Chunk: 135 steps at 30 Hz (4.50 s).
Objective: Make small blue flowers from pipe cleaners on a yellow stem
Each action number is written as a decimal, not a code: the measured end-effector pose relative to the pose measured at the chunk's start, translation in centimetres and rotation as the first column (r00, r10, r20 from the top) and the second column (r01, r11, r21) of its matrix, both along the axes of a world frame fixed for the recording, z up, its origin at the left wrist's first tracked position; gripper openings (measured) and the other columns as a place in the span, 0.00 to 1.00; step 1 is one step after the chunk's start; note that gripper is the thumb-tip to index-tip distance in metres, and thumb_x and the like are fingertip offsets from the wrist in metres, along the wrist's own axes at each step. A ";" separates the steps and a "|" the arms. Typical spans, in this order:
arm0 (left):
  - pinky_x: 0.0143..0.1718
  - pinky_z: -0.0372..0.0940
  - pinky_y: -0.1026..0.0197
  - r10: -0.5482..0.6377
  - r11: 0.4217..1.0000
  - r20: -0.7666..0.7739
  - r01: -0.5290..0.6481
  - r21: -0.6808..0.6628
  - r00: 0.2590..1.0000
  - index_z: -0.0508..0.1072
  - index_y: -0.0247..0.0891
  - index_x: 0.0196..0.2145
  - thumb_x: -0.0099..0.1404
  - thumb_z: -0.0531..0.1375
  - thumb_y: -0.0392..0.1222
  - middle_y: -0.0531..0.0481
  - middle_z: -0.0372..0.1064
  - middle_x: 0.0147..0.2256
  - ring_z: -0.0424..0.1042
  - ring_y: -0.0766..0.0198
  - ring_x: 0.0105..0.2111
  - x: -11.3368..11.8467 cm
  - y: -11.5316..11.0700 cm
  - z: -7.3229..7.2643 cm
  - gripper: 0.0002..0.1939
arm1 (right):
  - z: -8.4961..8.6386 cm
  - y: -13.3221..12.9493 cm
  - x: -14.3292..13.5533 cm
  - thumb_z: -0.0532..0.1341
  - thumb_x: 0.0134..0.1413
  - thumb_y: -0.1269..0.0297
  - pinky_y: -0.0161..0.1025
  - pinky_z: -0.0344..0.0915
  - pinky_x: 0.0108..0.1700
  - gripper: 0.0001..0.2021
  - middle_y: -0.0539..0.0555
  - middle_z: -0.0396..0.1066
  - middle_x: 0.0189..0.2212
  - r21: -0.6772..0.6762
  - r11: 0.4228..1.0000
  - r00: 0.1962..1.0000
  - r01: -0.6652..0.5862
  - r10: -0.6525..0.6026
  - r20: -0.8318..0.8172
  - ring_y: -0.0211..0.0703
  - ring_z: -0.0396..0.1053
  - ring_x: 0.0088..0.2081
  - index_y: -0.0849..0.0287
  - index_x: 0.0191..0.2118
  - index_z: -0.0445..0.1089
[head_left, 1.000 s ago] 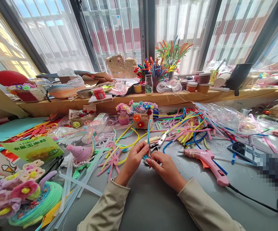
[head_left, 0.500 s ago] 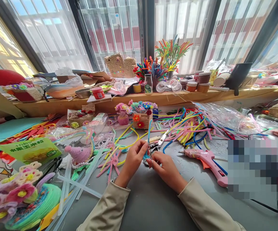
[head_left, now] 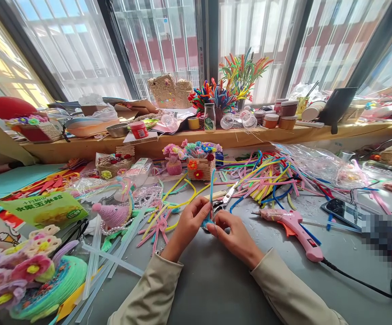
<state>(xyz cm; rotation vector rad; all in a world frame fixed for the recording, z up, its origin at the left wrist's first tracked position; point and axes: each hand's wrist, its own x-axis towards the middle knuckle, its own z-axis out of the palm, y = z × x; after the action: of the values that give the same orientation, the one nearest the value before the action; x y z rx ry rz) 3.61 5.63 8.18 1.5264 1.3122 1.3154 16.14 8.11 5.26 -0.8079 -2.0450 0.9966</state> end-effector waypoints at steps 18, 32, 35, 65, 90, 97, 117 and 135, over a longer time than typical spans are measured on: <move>0.26 0.54 0.68 0.010 1.000 0.009 -0.010 -0.010 1.000 0.57 0.37 0.23 0.58 0.49 0.41 0.56 0.55 0.21 0.57 0.70 0.23 -0.1 -0.1 -0.1 0.08 | 0.0 0.1 0.0 0.52 0.49 0.57 0.31 0.54 0.27 0.16 0.49 0.63 0.19 0.047 0.998 0.999 -0.045 0.044 0.010 0.34 0.59 0.24 0.60 0.16 0.58; 0.27 0.54 0.68 0.021 1.000 -0.036 -0.022 -0.016 0.999 0.60 0.37 0.22 0.56 0.51 0.42 0.55 0.54 0.23 0.56 0.70 0.24 -0.1 -0.2 0.1 0.08 | -0.1 0.0 0.0 0.50 0.48 0.54 0.30 0.54 0.23 0.16 0.48 0.58 0.20 0.008 0.998 0.998 -0.067 0.067 -0.014 0.33 0.56 0.23 0.60 0.19 0.54; 0.28 0.54 0.67 -0.003 1.000 -0.063 0.003 -0.003 0.998 0.60 0.36 0.22 0.56 0.51 0.42 0.54 0.55 0.24 0.57 0.69 0.25 -0.2 -0.2 0.1 0.08 | -0.1 -0.1 0.2 0.50 0.48 0.53 0.30 0.55 0.23 0.16 0.48 0.57 0.21 0.001 0.998 0.998 -0.068 0.068 -0.015 0.33 0.57 0.24 0.60 0.20 0.55; 0.29 0.53 0.67 -0.002 1.000 -0.095 0.004 0.018 0.995 0.57 0.37 0.24 0.58 0.48 0.41 0.55 0.51 0.25 0.54 0.69 0.26 0.0 -0.2 0.2 0.08 | -0.8 0.4 -0.1 0.51 0.50 0.55 0.31 0.53 0.26 0.17 0.48 0.61 0.18 0.056 0.998 1.000 0.022 -0.022 -0.013 0.34 0.58 0.23 0.60 0.17 0.59; 0.27 0.51 0.66 -0.039 0.999 -0.066 0.041 0.027 0.997 0.55 0.37 0.21 0.57 0.48 0.39 0.55 0.49 0.24 0.51 0.69 0.25 -0.4 -0.1 -0.1 0.08 | -0.3 0.0 -0.1 0.50 0.49 0.53 0.31 0.51 0.25 0.19 0.48 0.59 0.16 0.060 0.998 0.999 -0.032 0.032 0.010 0.33 0.55 0.21 0.60 0.15 0.55; 0.26 0.50 0.66 -0.021 1.000 -0.055 0.021 -0.002 0.998 0.54 0.37 0.22 0.57 0.48 0.41 0.56 0.48 0.23 0.51 0.69 0.25 -0.4 0.1 -0.2 0.09 | -0.5 0.0 0.0 0.52 0.49 0.56 0.31 0.51 0.25 0.18 0.48 0.58 0.16 0.101 0.995 1.000 0.000 0.001 -0.005 0.33 0.55 0.21 0.60 0.15 0.56; 0.27 0.52 0.66 -0.033 0.999 -0.151 0.033 -0.004 0.988 0.55 0.37 0.21 0.58 0.47 0.43 0.55 0.49 0.23 0.52 0.69 0.24 -0.4 0.0 -0.4 0.11 | -0.5 0.1 -0.2 0.49 0.48 0.51 0.31 0.49 0.23 0.20 0.47 0.56 0.16 0.073 0.997 0.997 0.031 -0.035 0.063 0.32 0.53 0.21 0.60 0.16 0.52; 0.30 0.53 0.66 -0.042 0.999 -0.119 0.039 -0.030 0.992 0.57 0.37 0.21 0.58 0.47 0.43 0.54 0.53 0.23 0.56 0.68 0.26 -0.4 0.1 -0.2 0.11 | -0.5 0.1 -0.1 0.48 0.49 0.51 0.31 0.49 0.22 0.20 0.47 0.57 0.16 0.085 0.993 0.993 0.081 -0.087 0.078 0.32 0.53 0.20 0.60 0.16 0.54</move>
<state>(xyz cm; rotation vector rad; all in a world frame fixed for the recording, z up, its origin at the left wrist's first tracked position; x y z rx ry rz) 3.19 5.75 7.96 1.6256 1.3608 1.1909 16.04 8.20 4.72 -0.8970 -2.0882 0.8402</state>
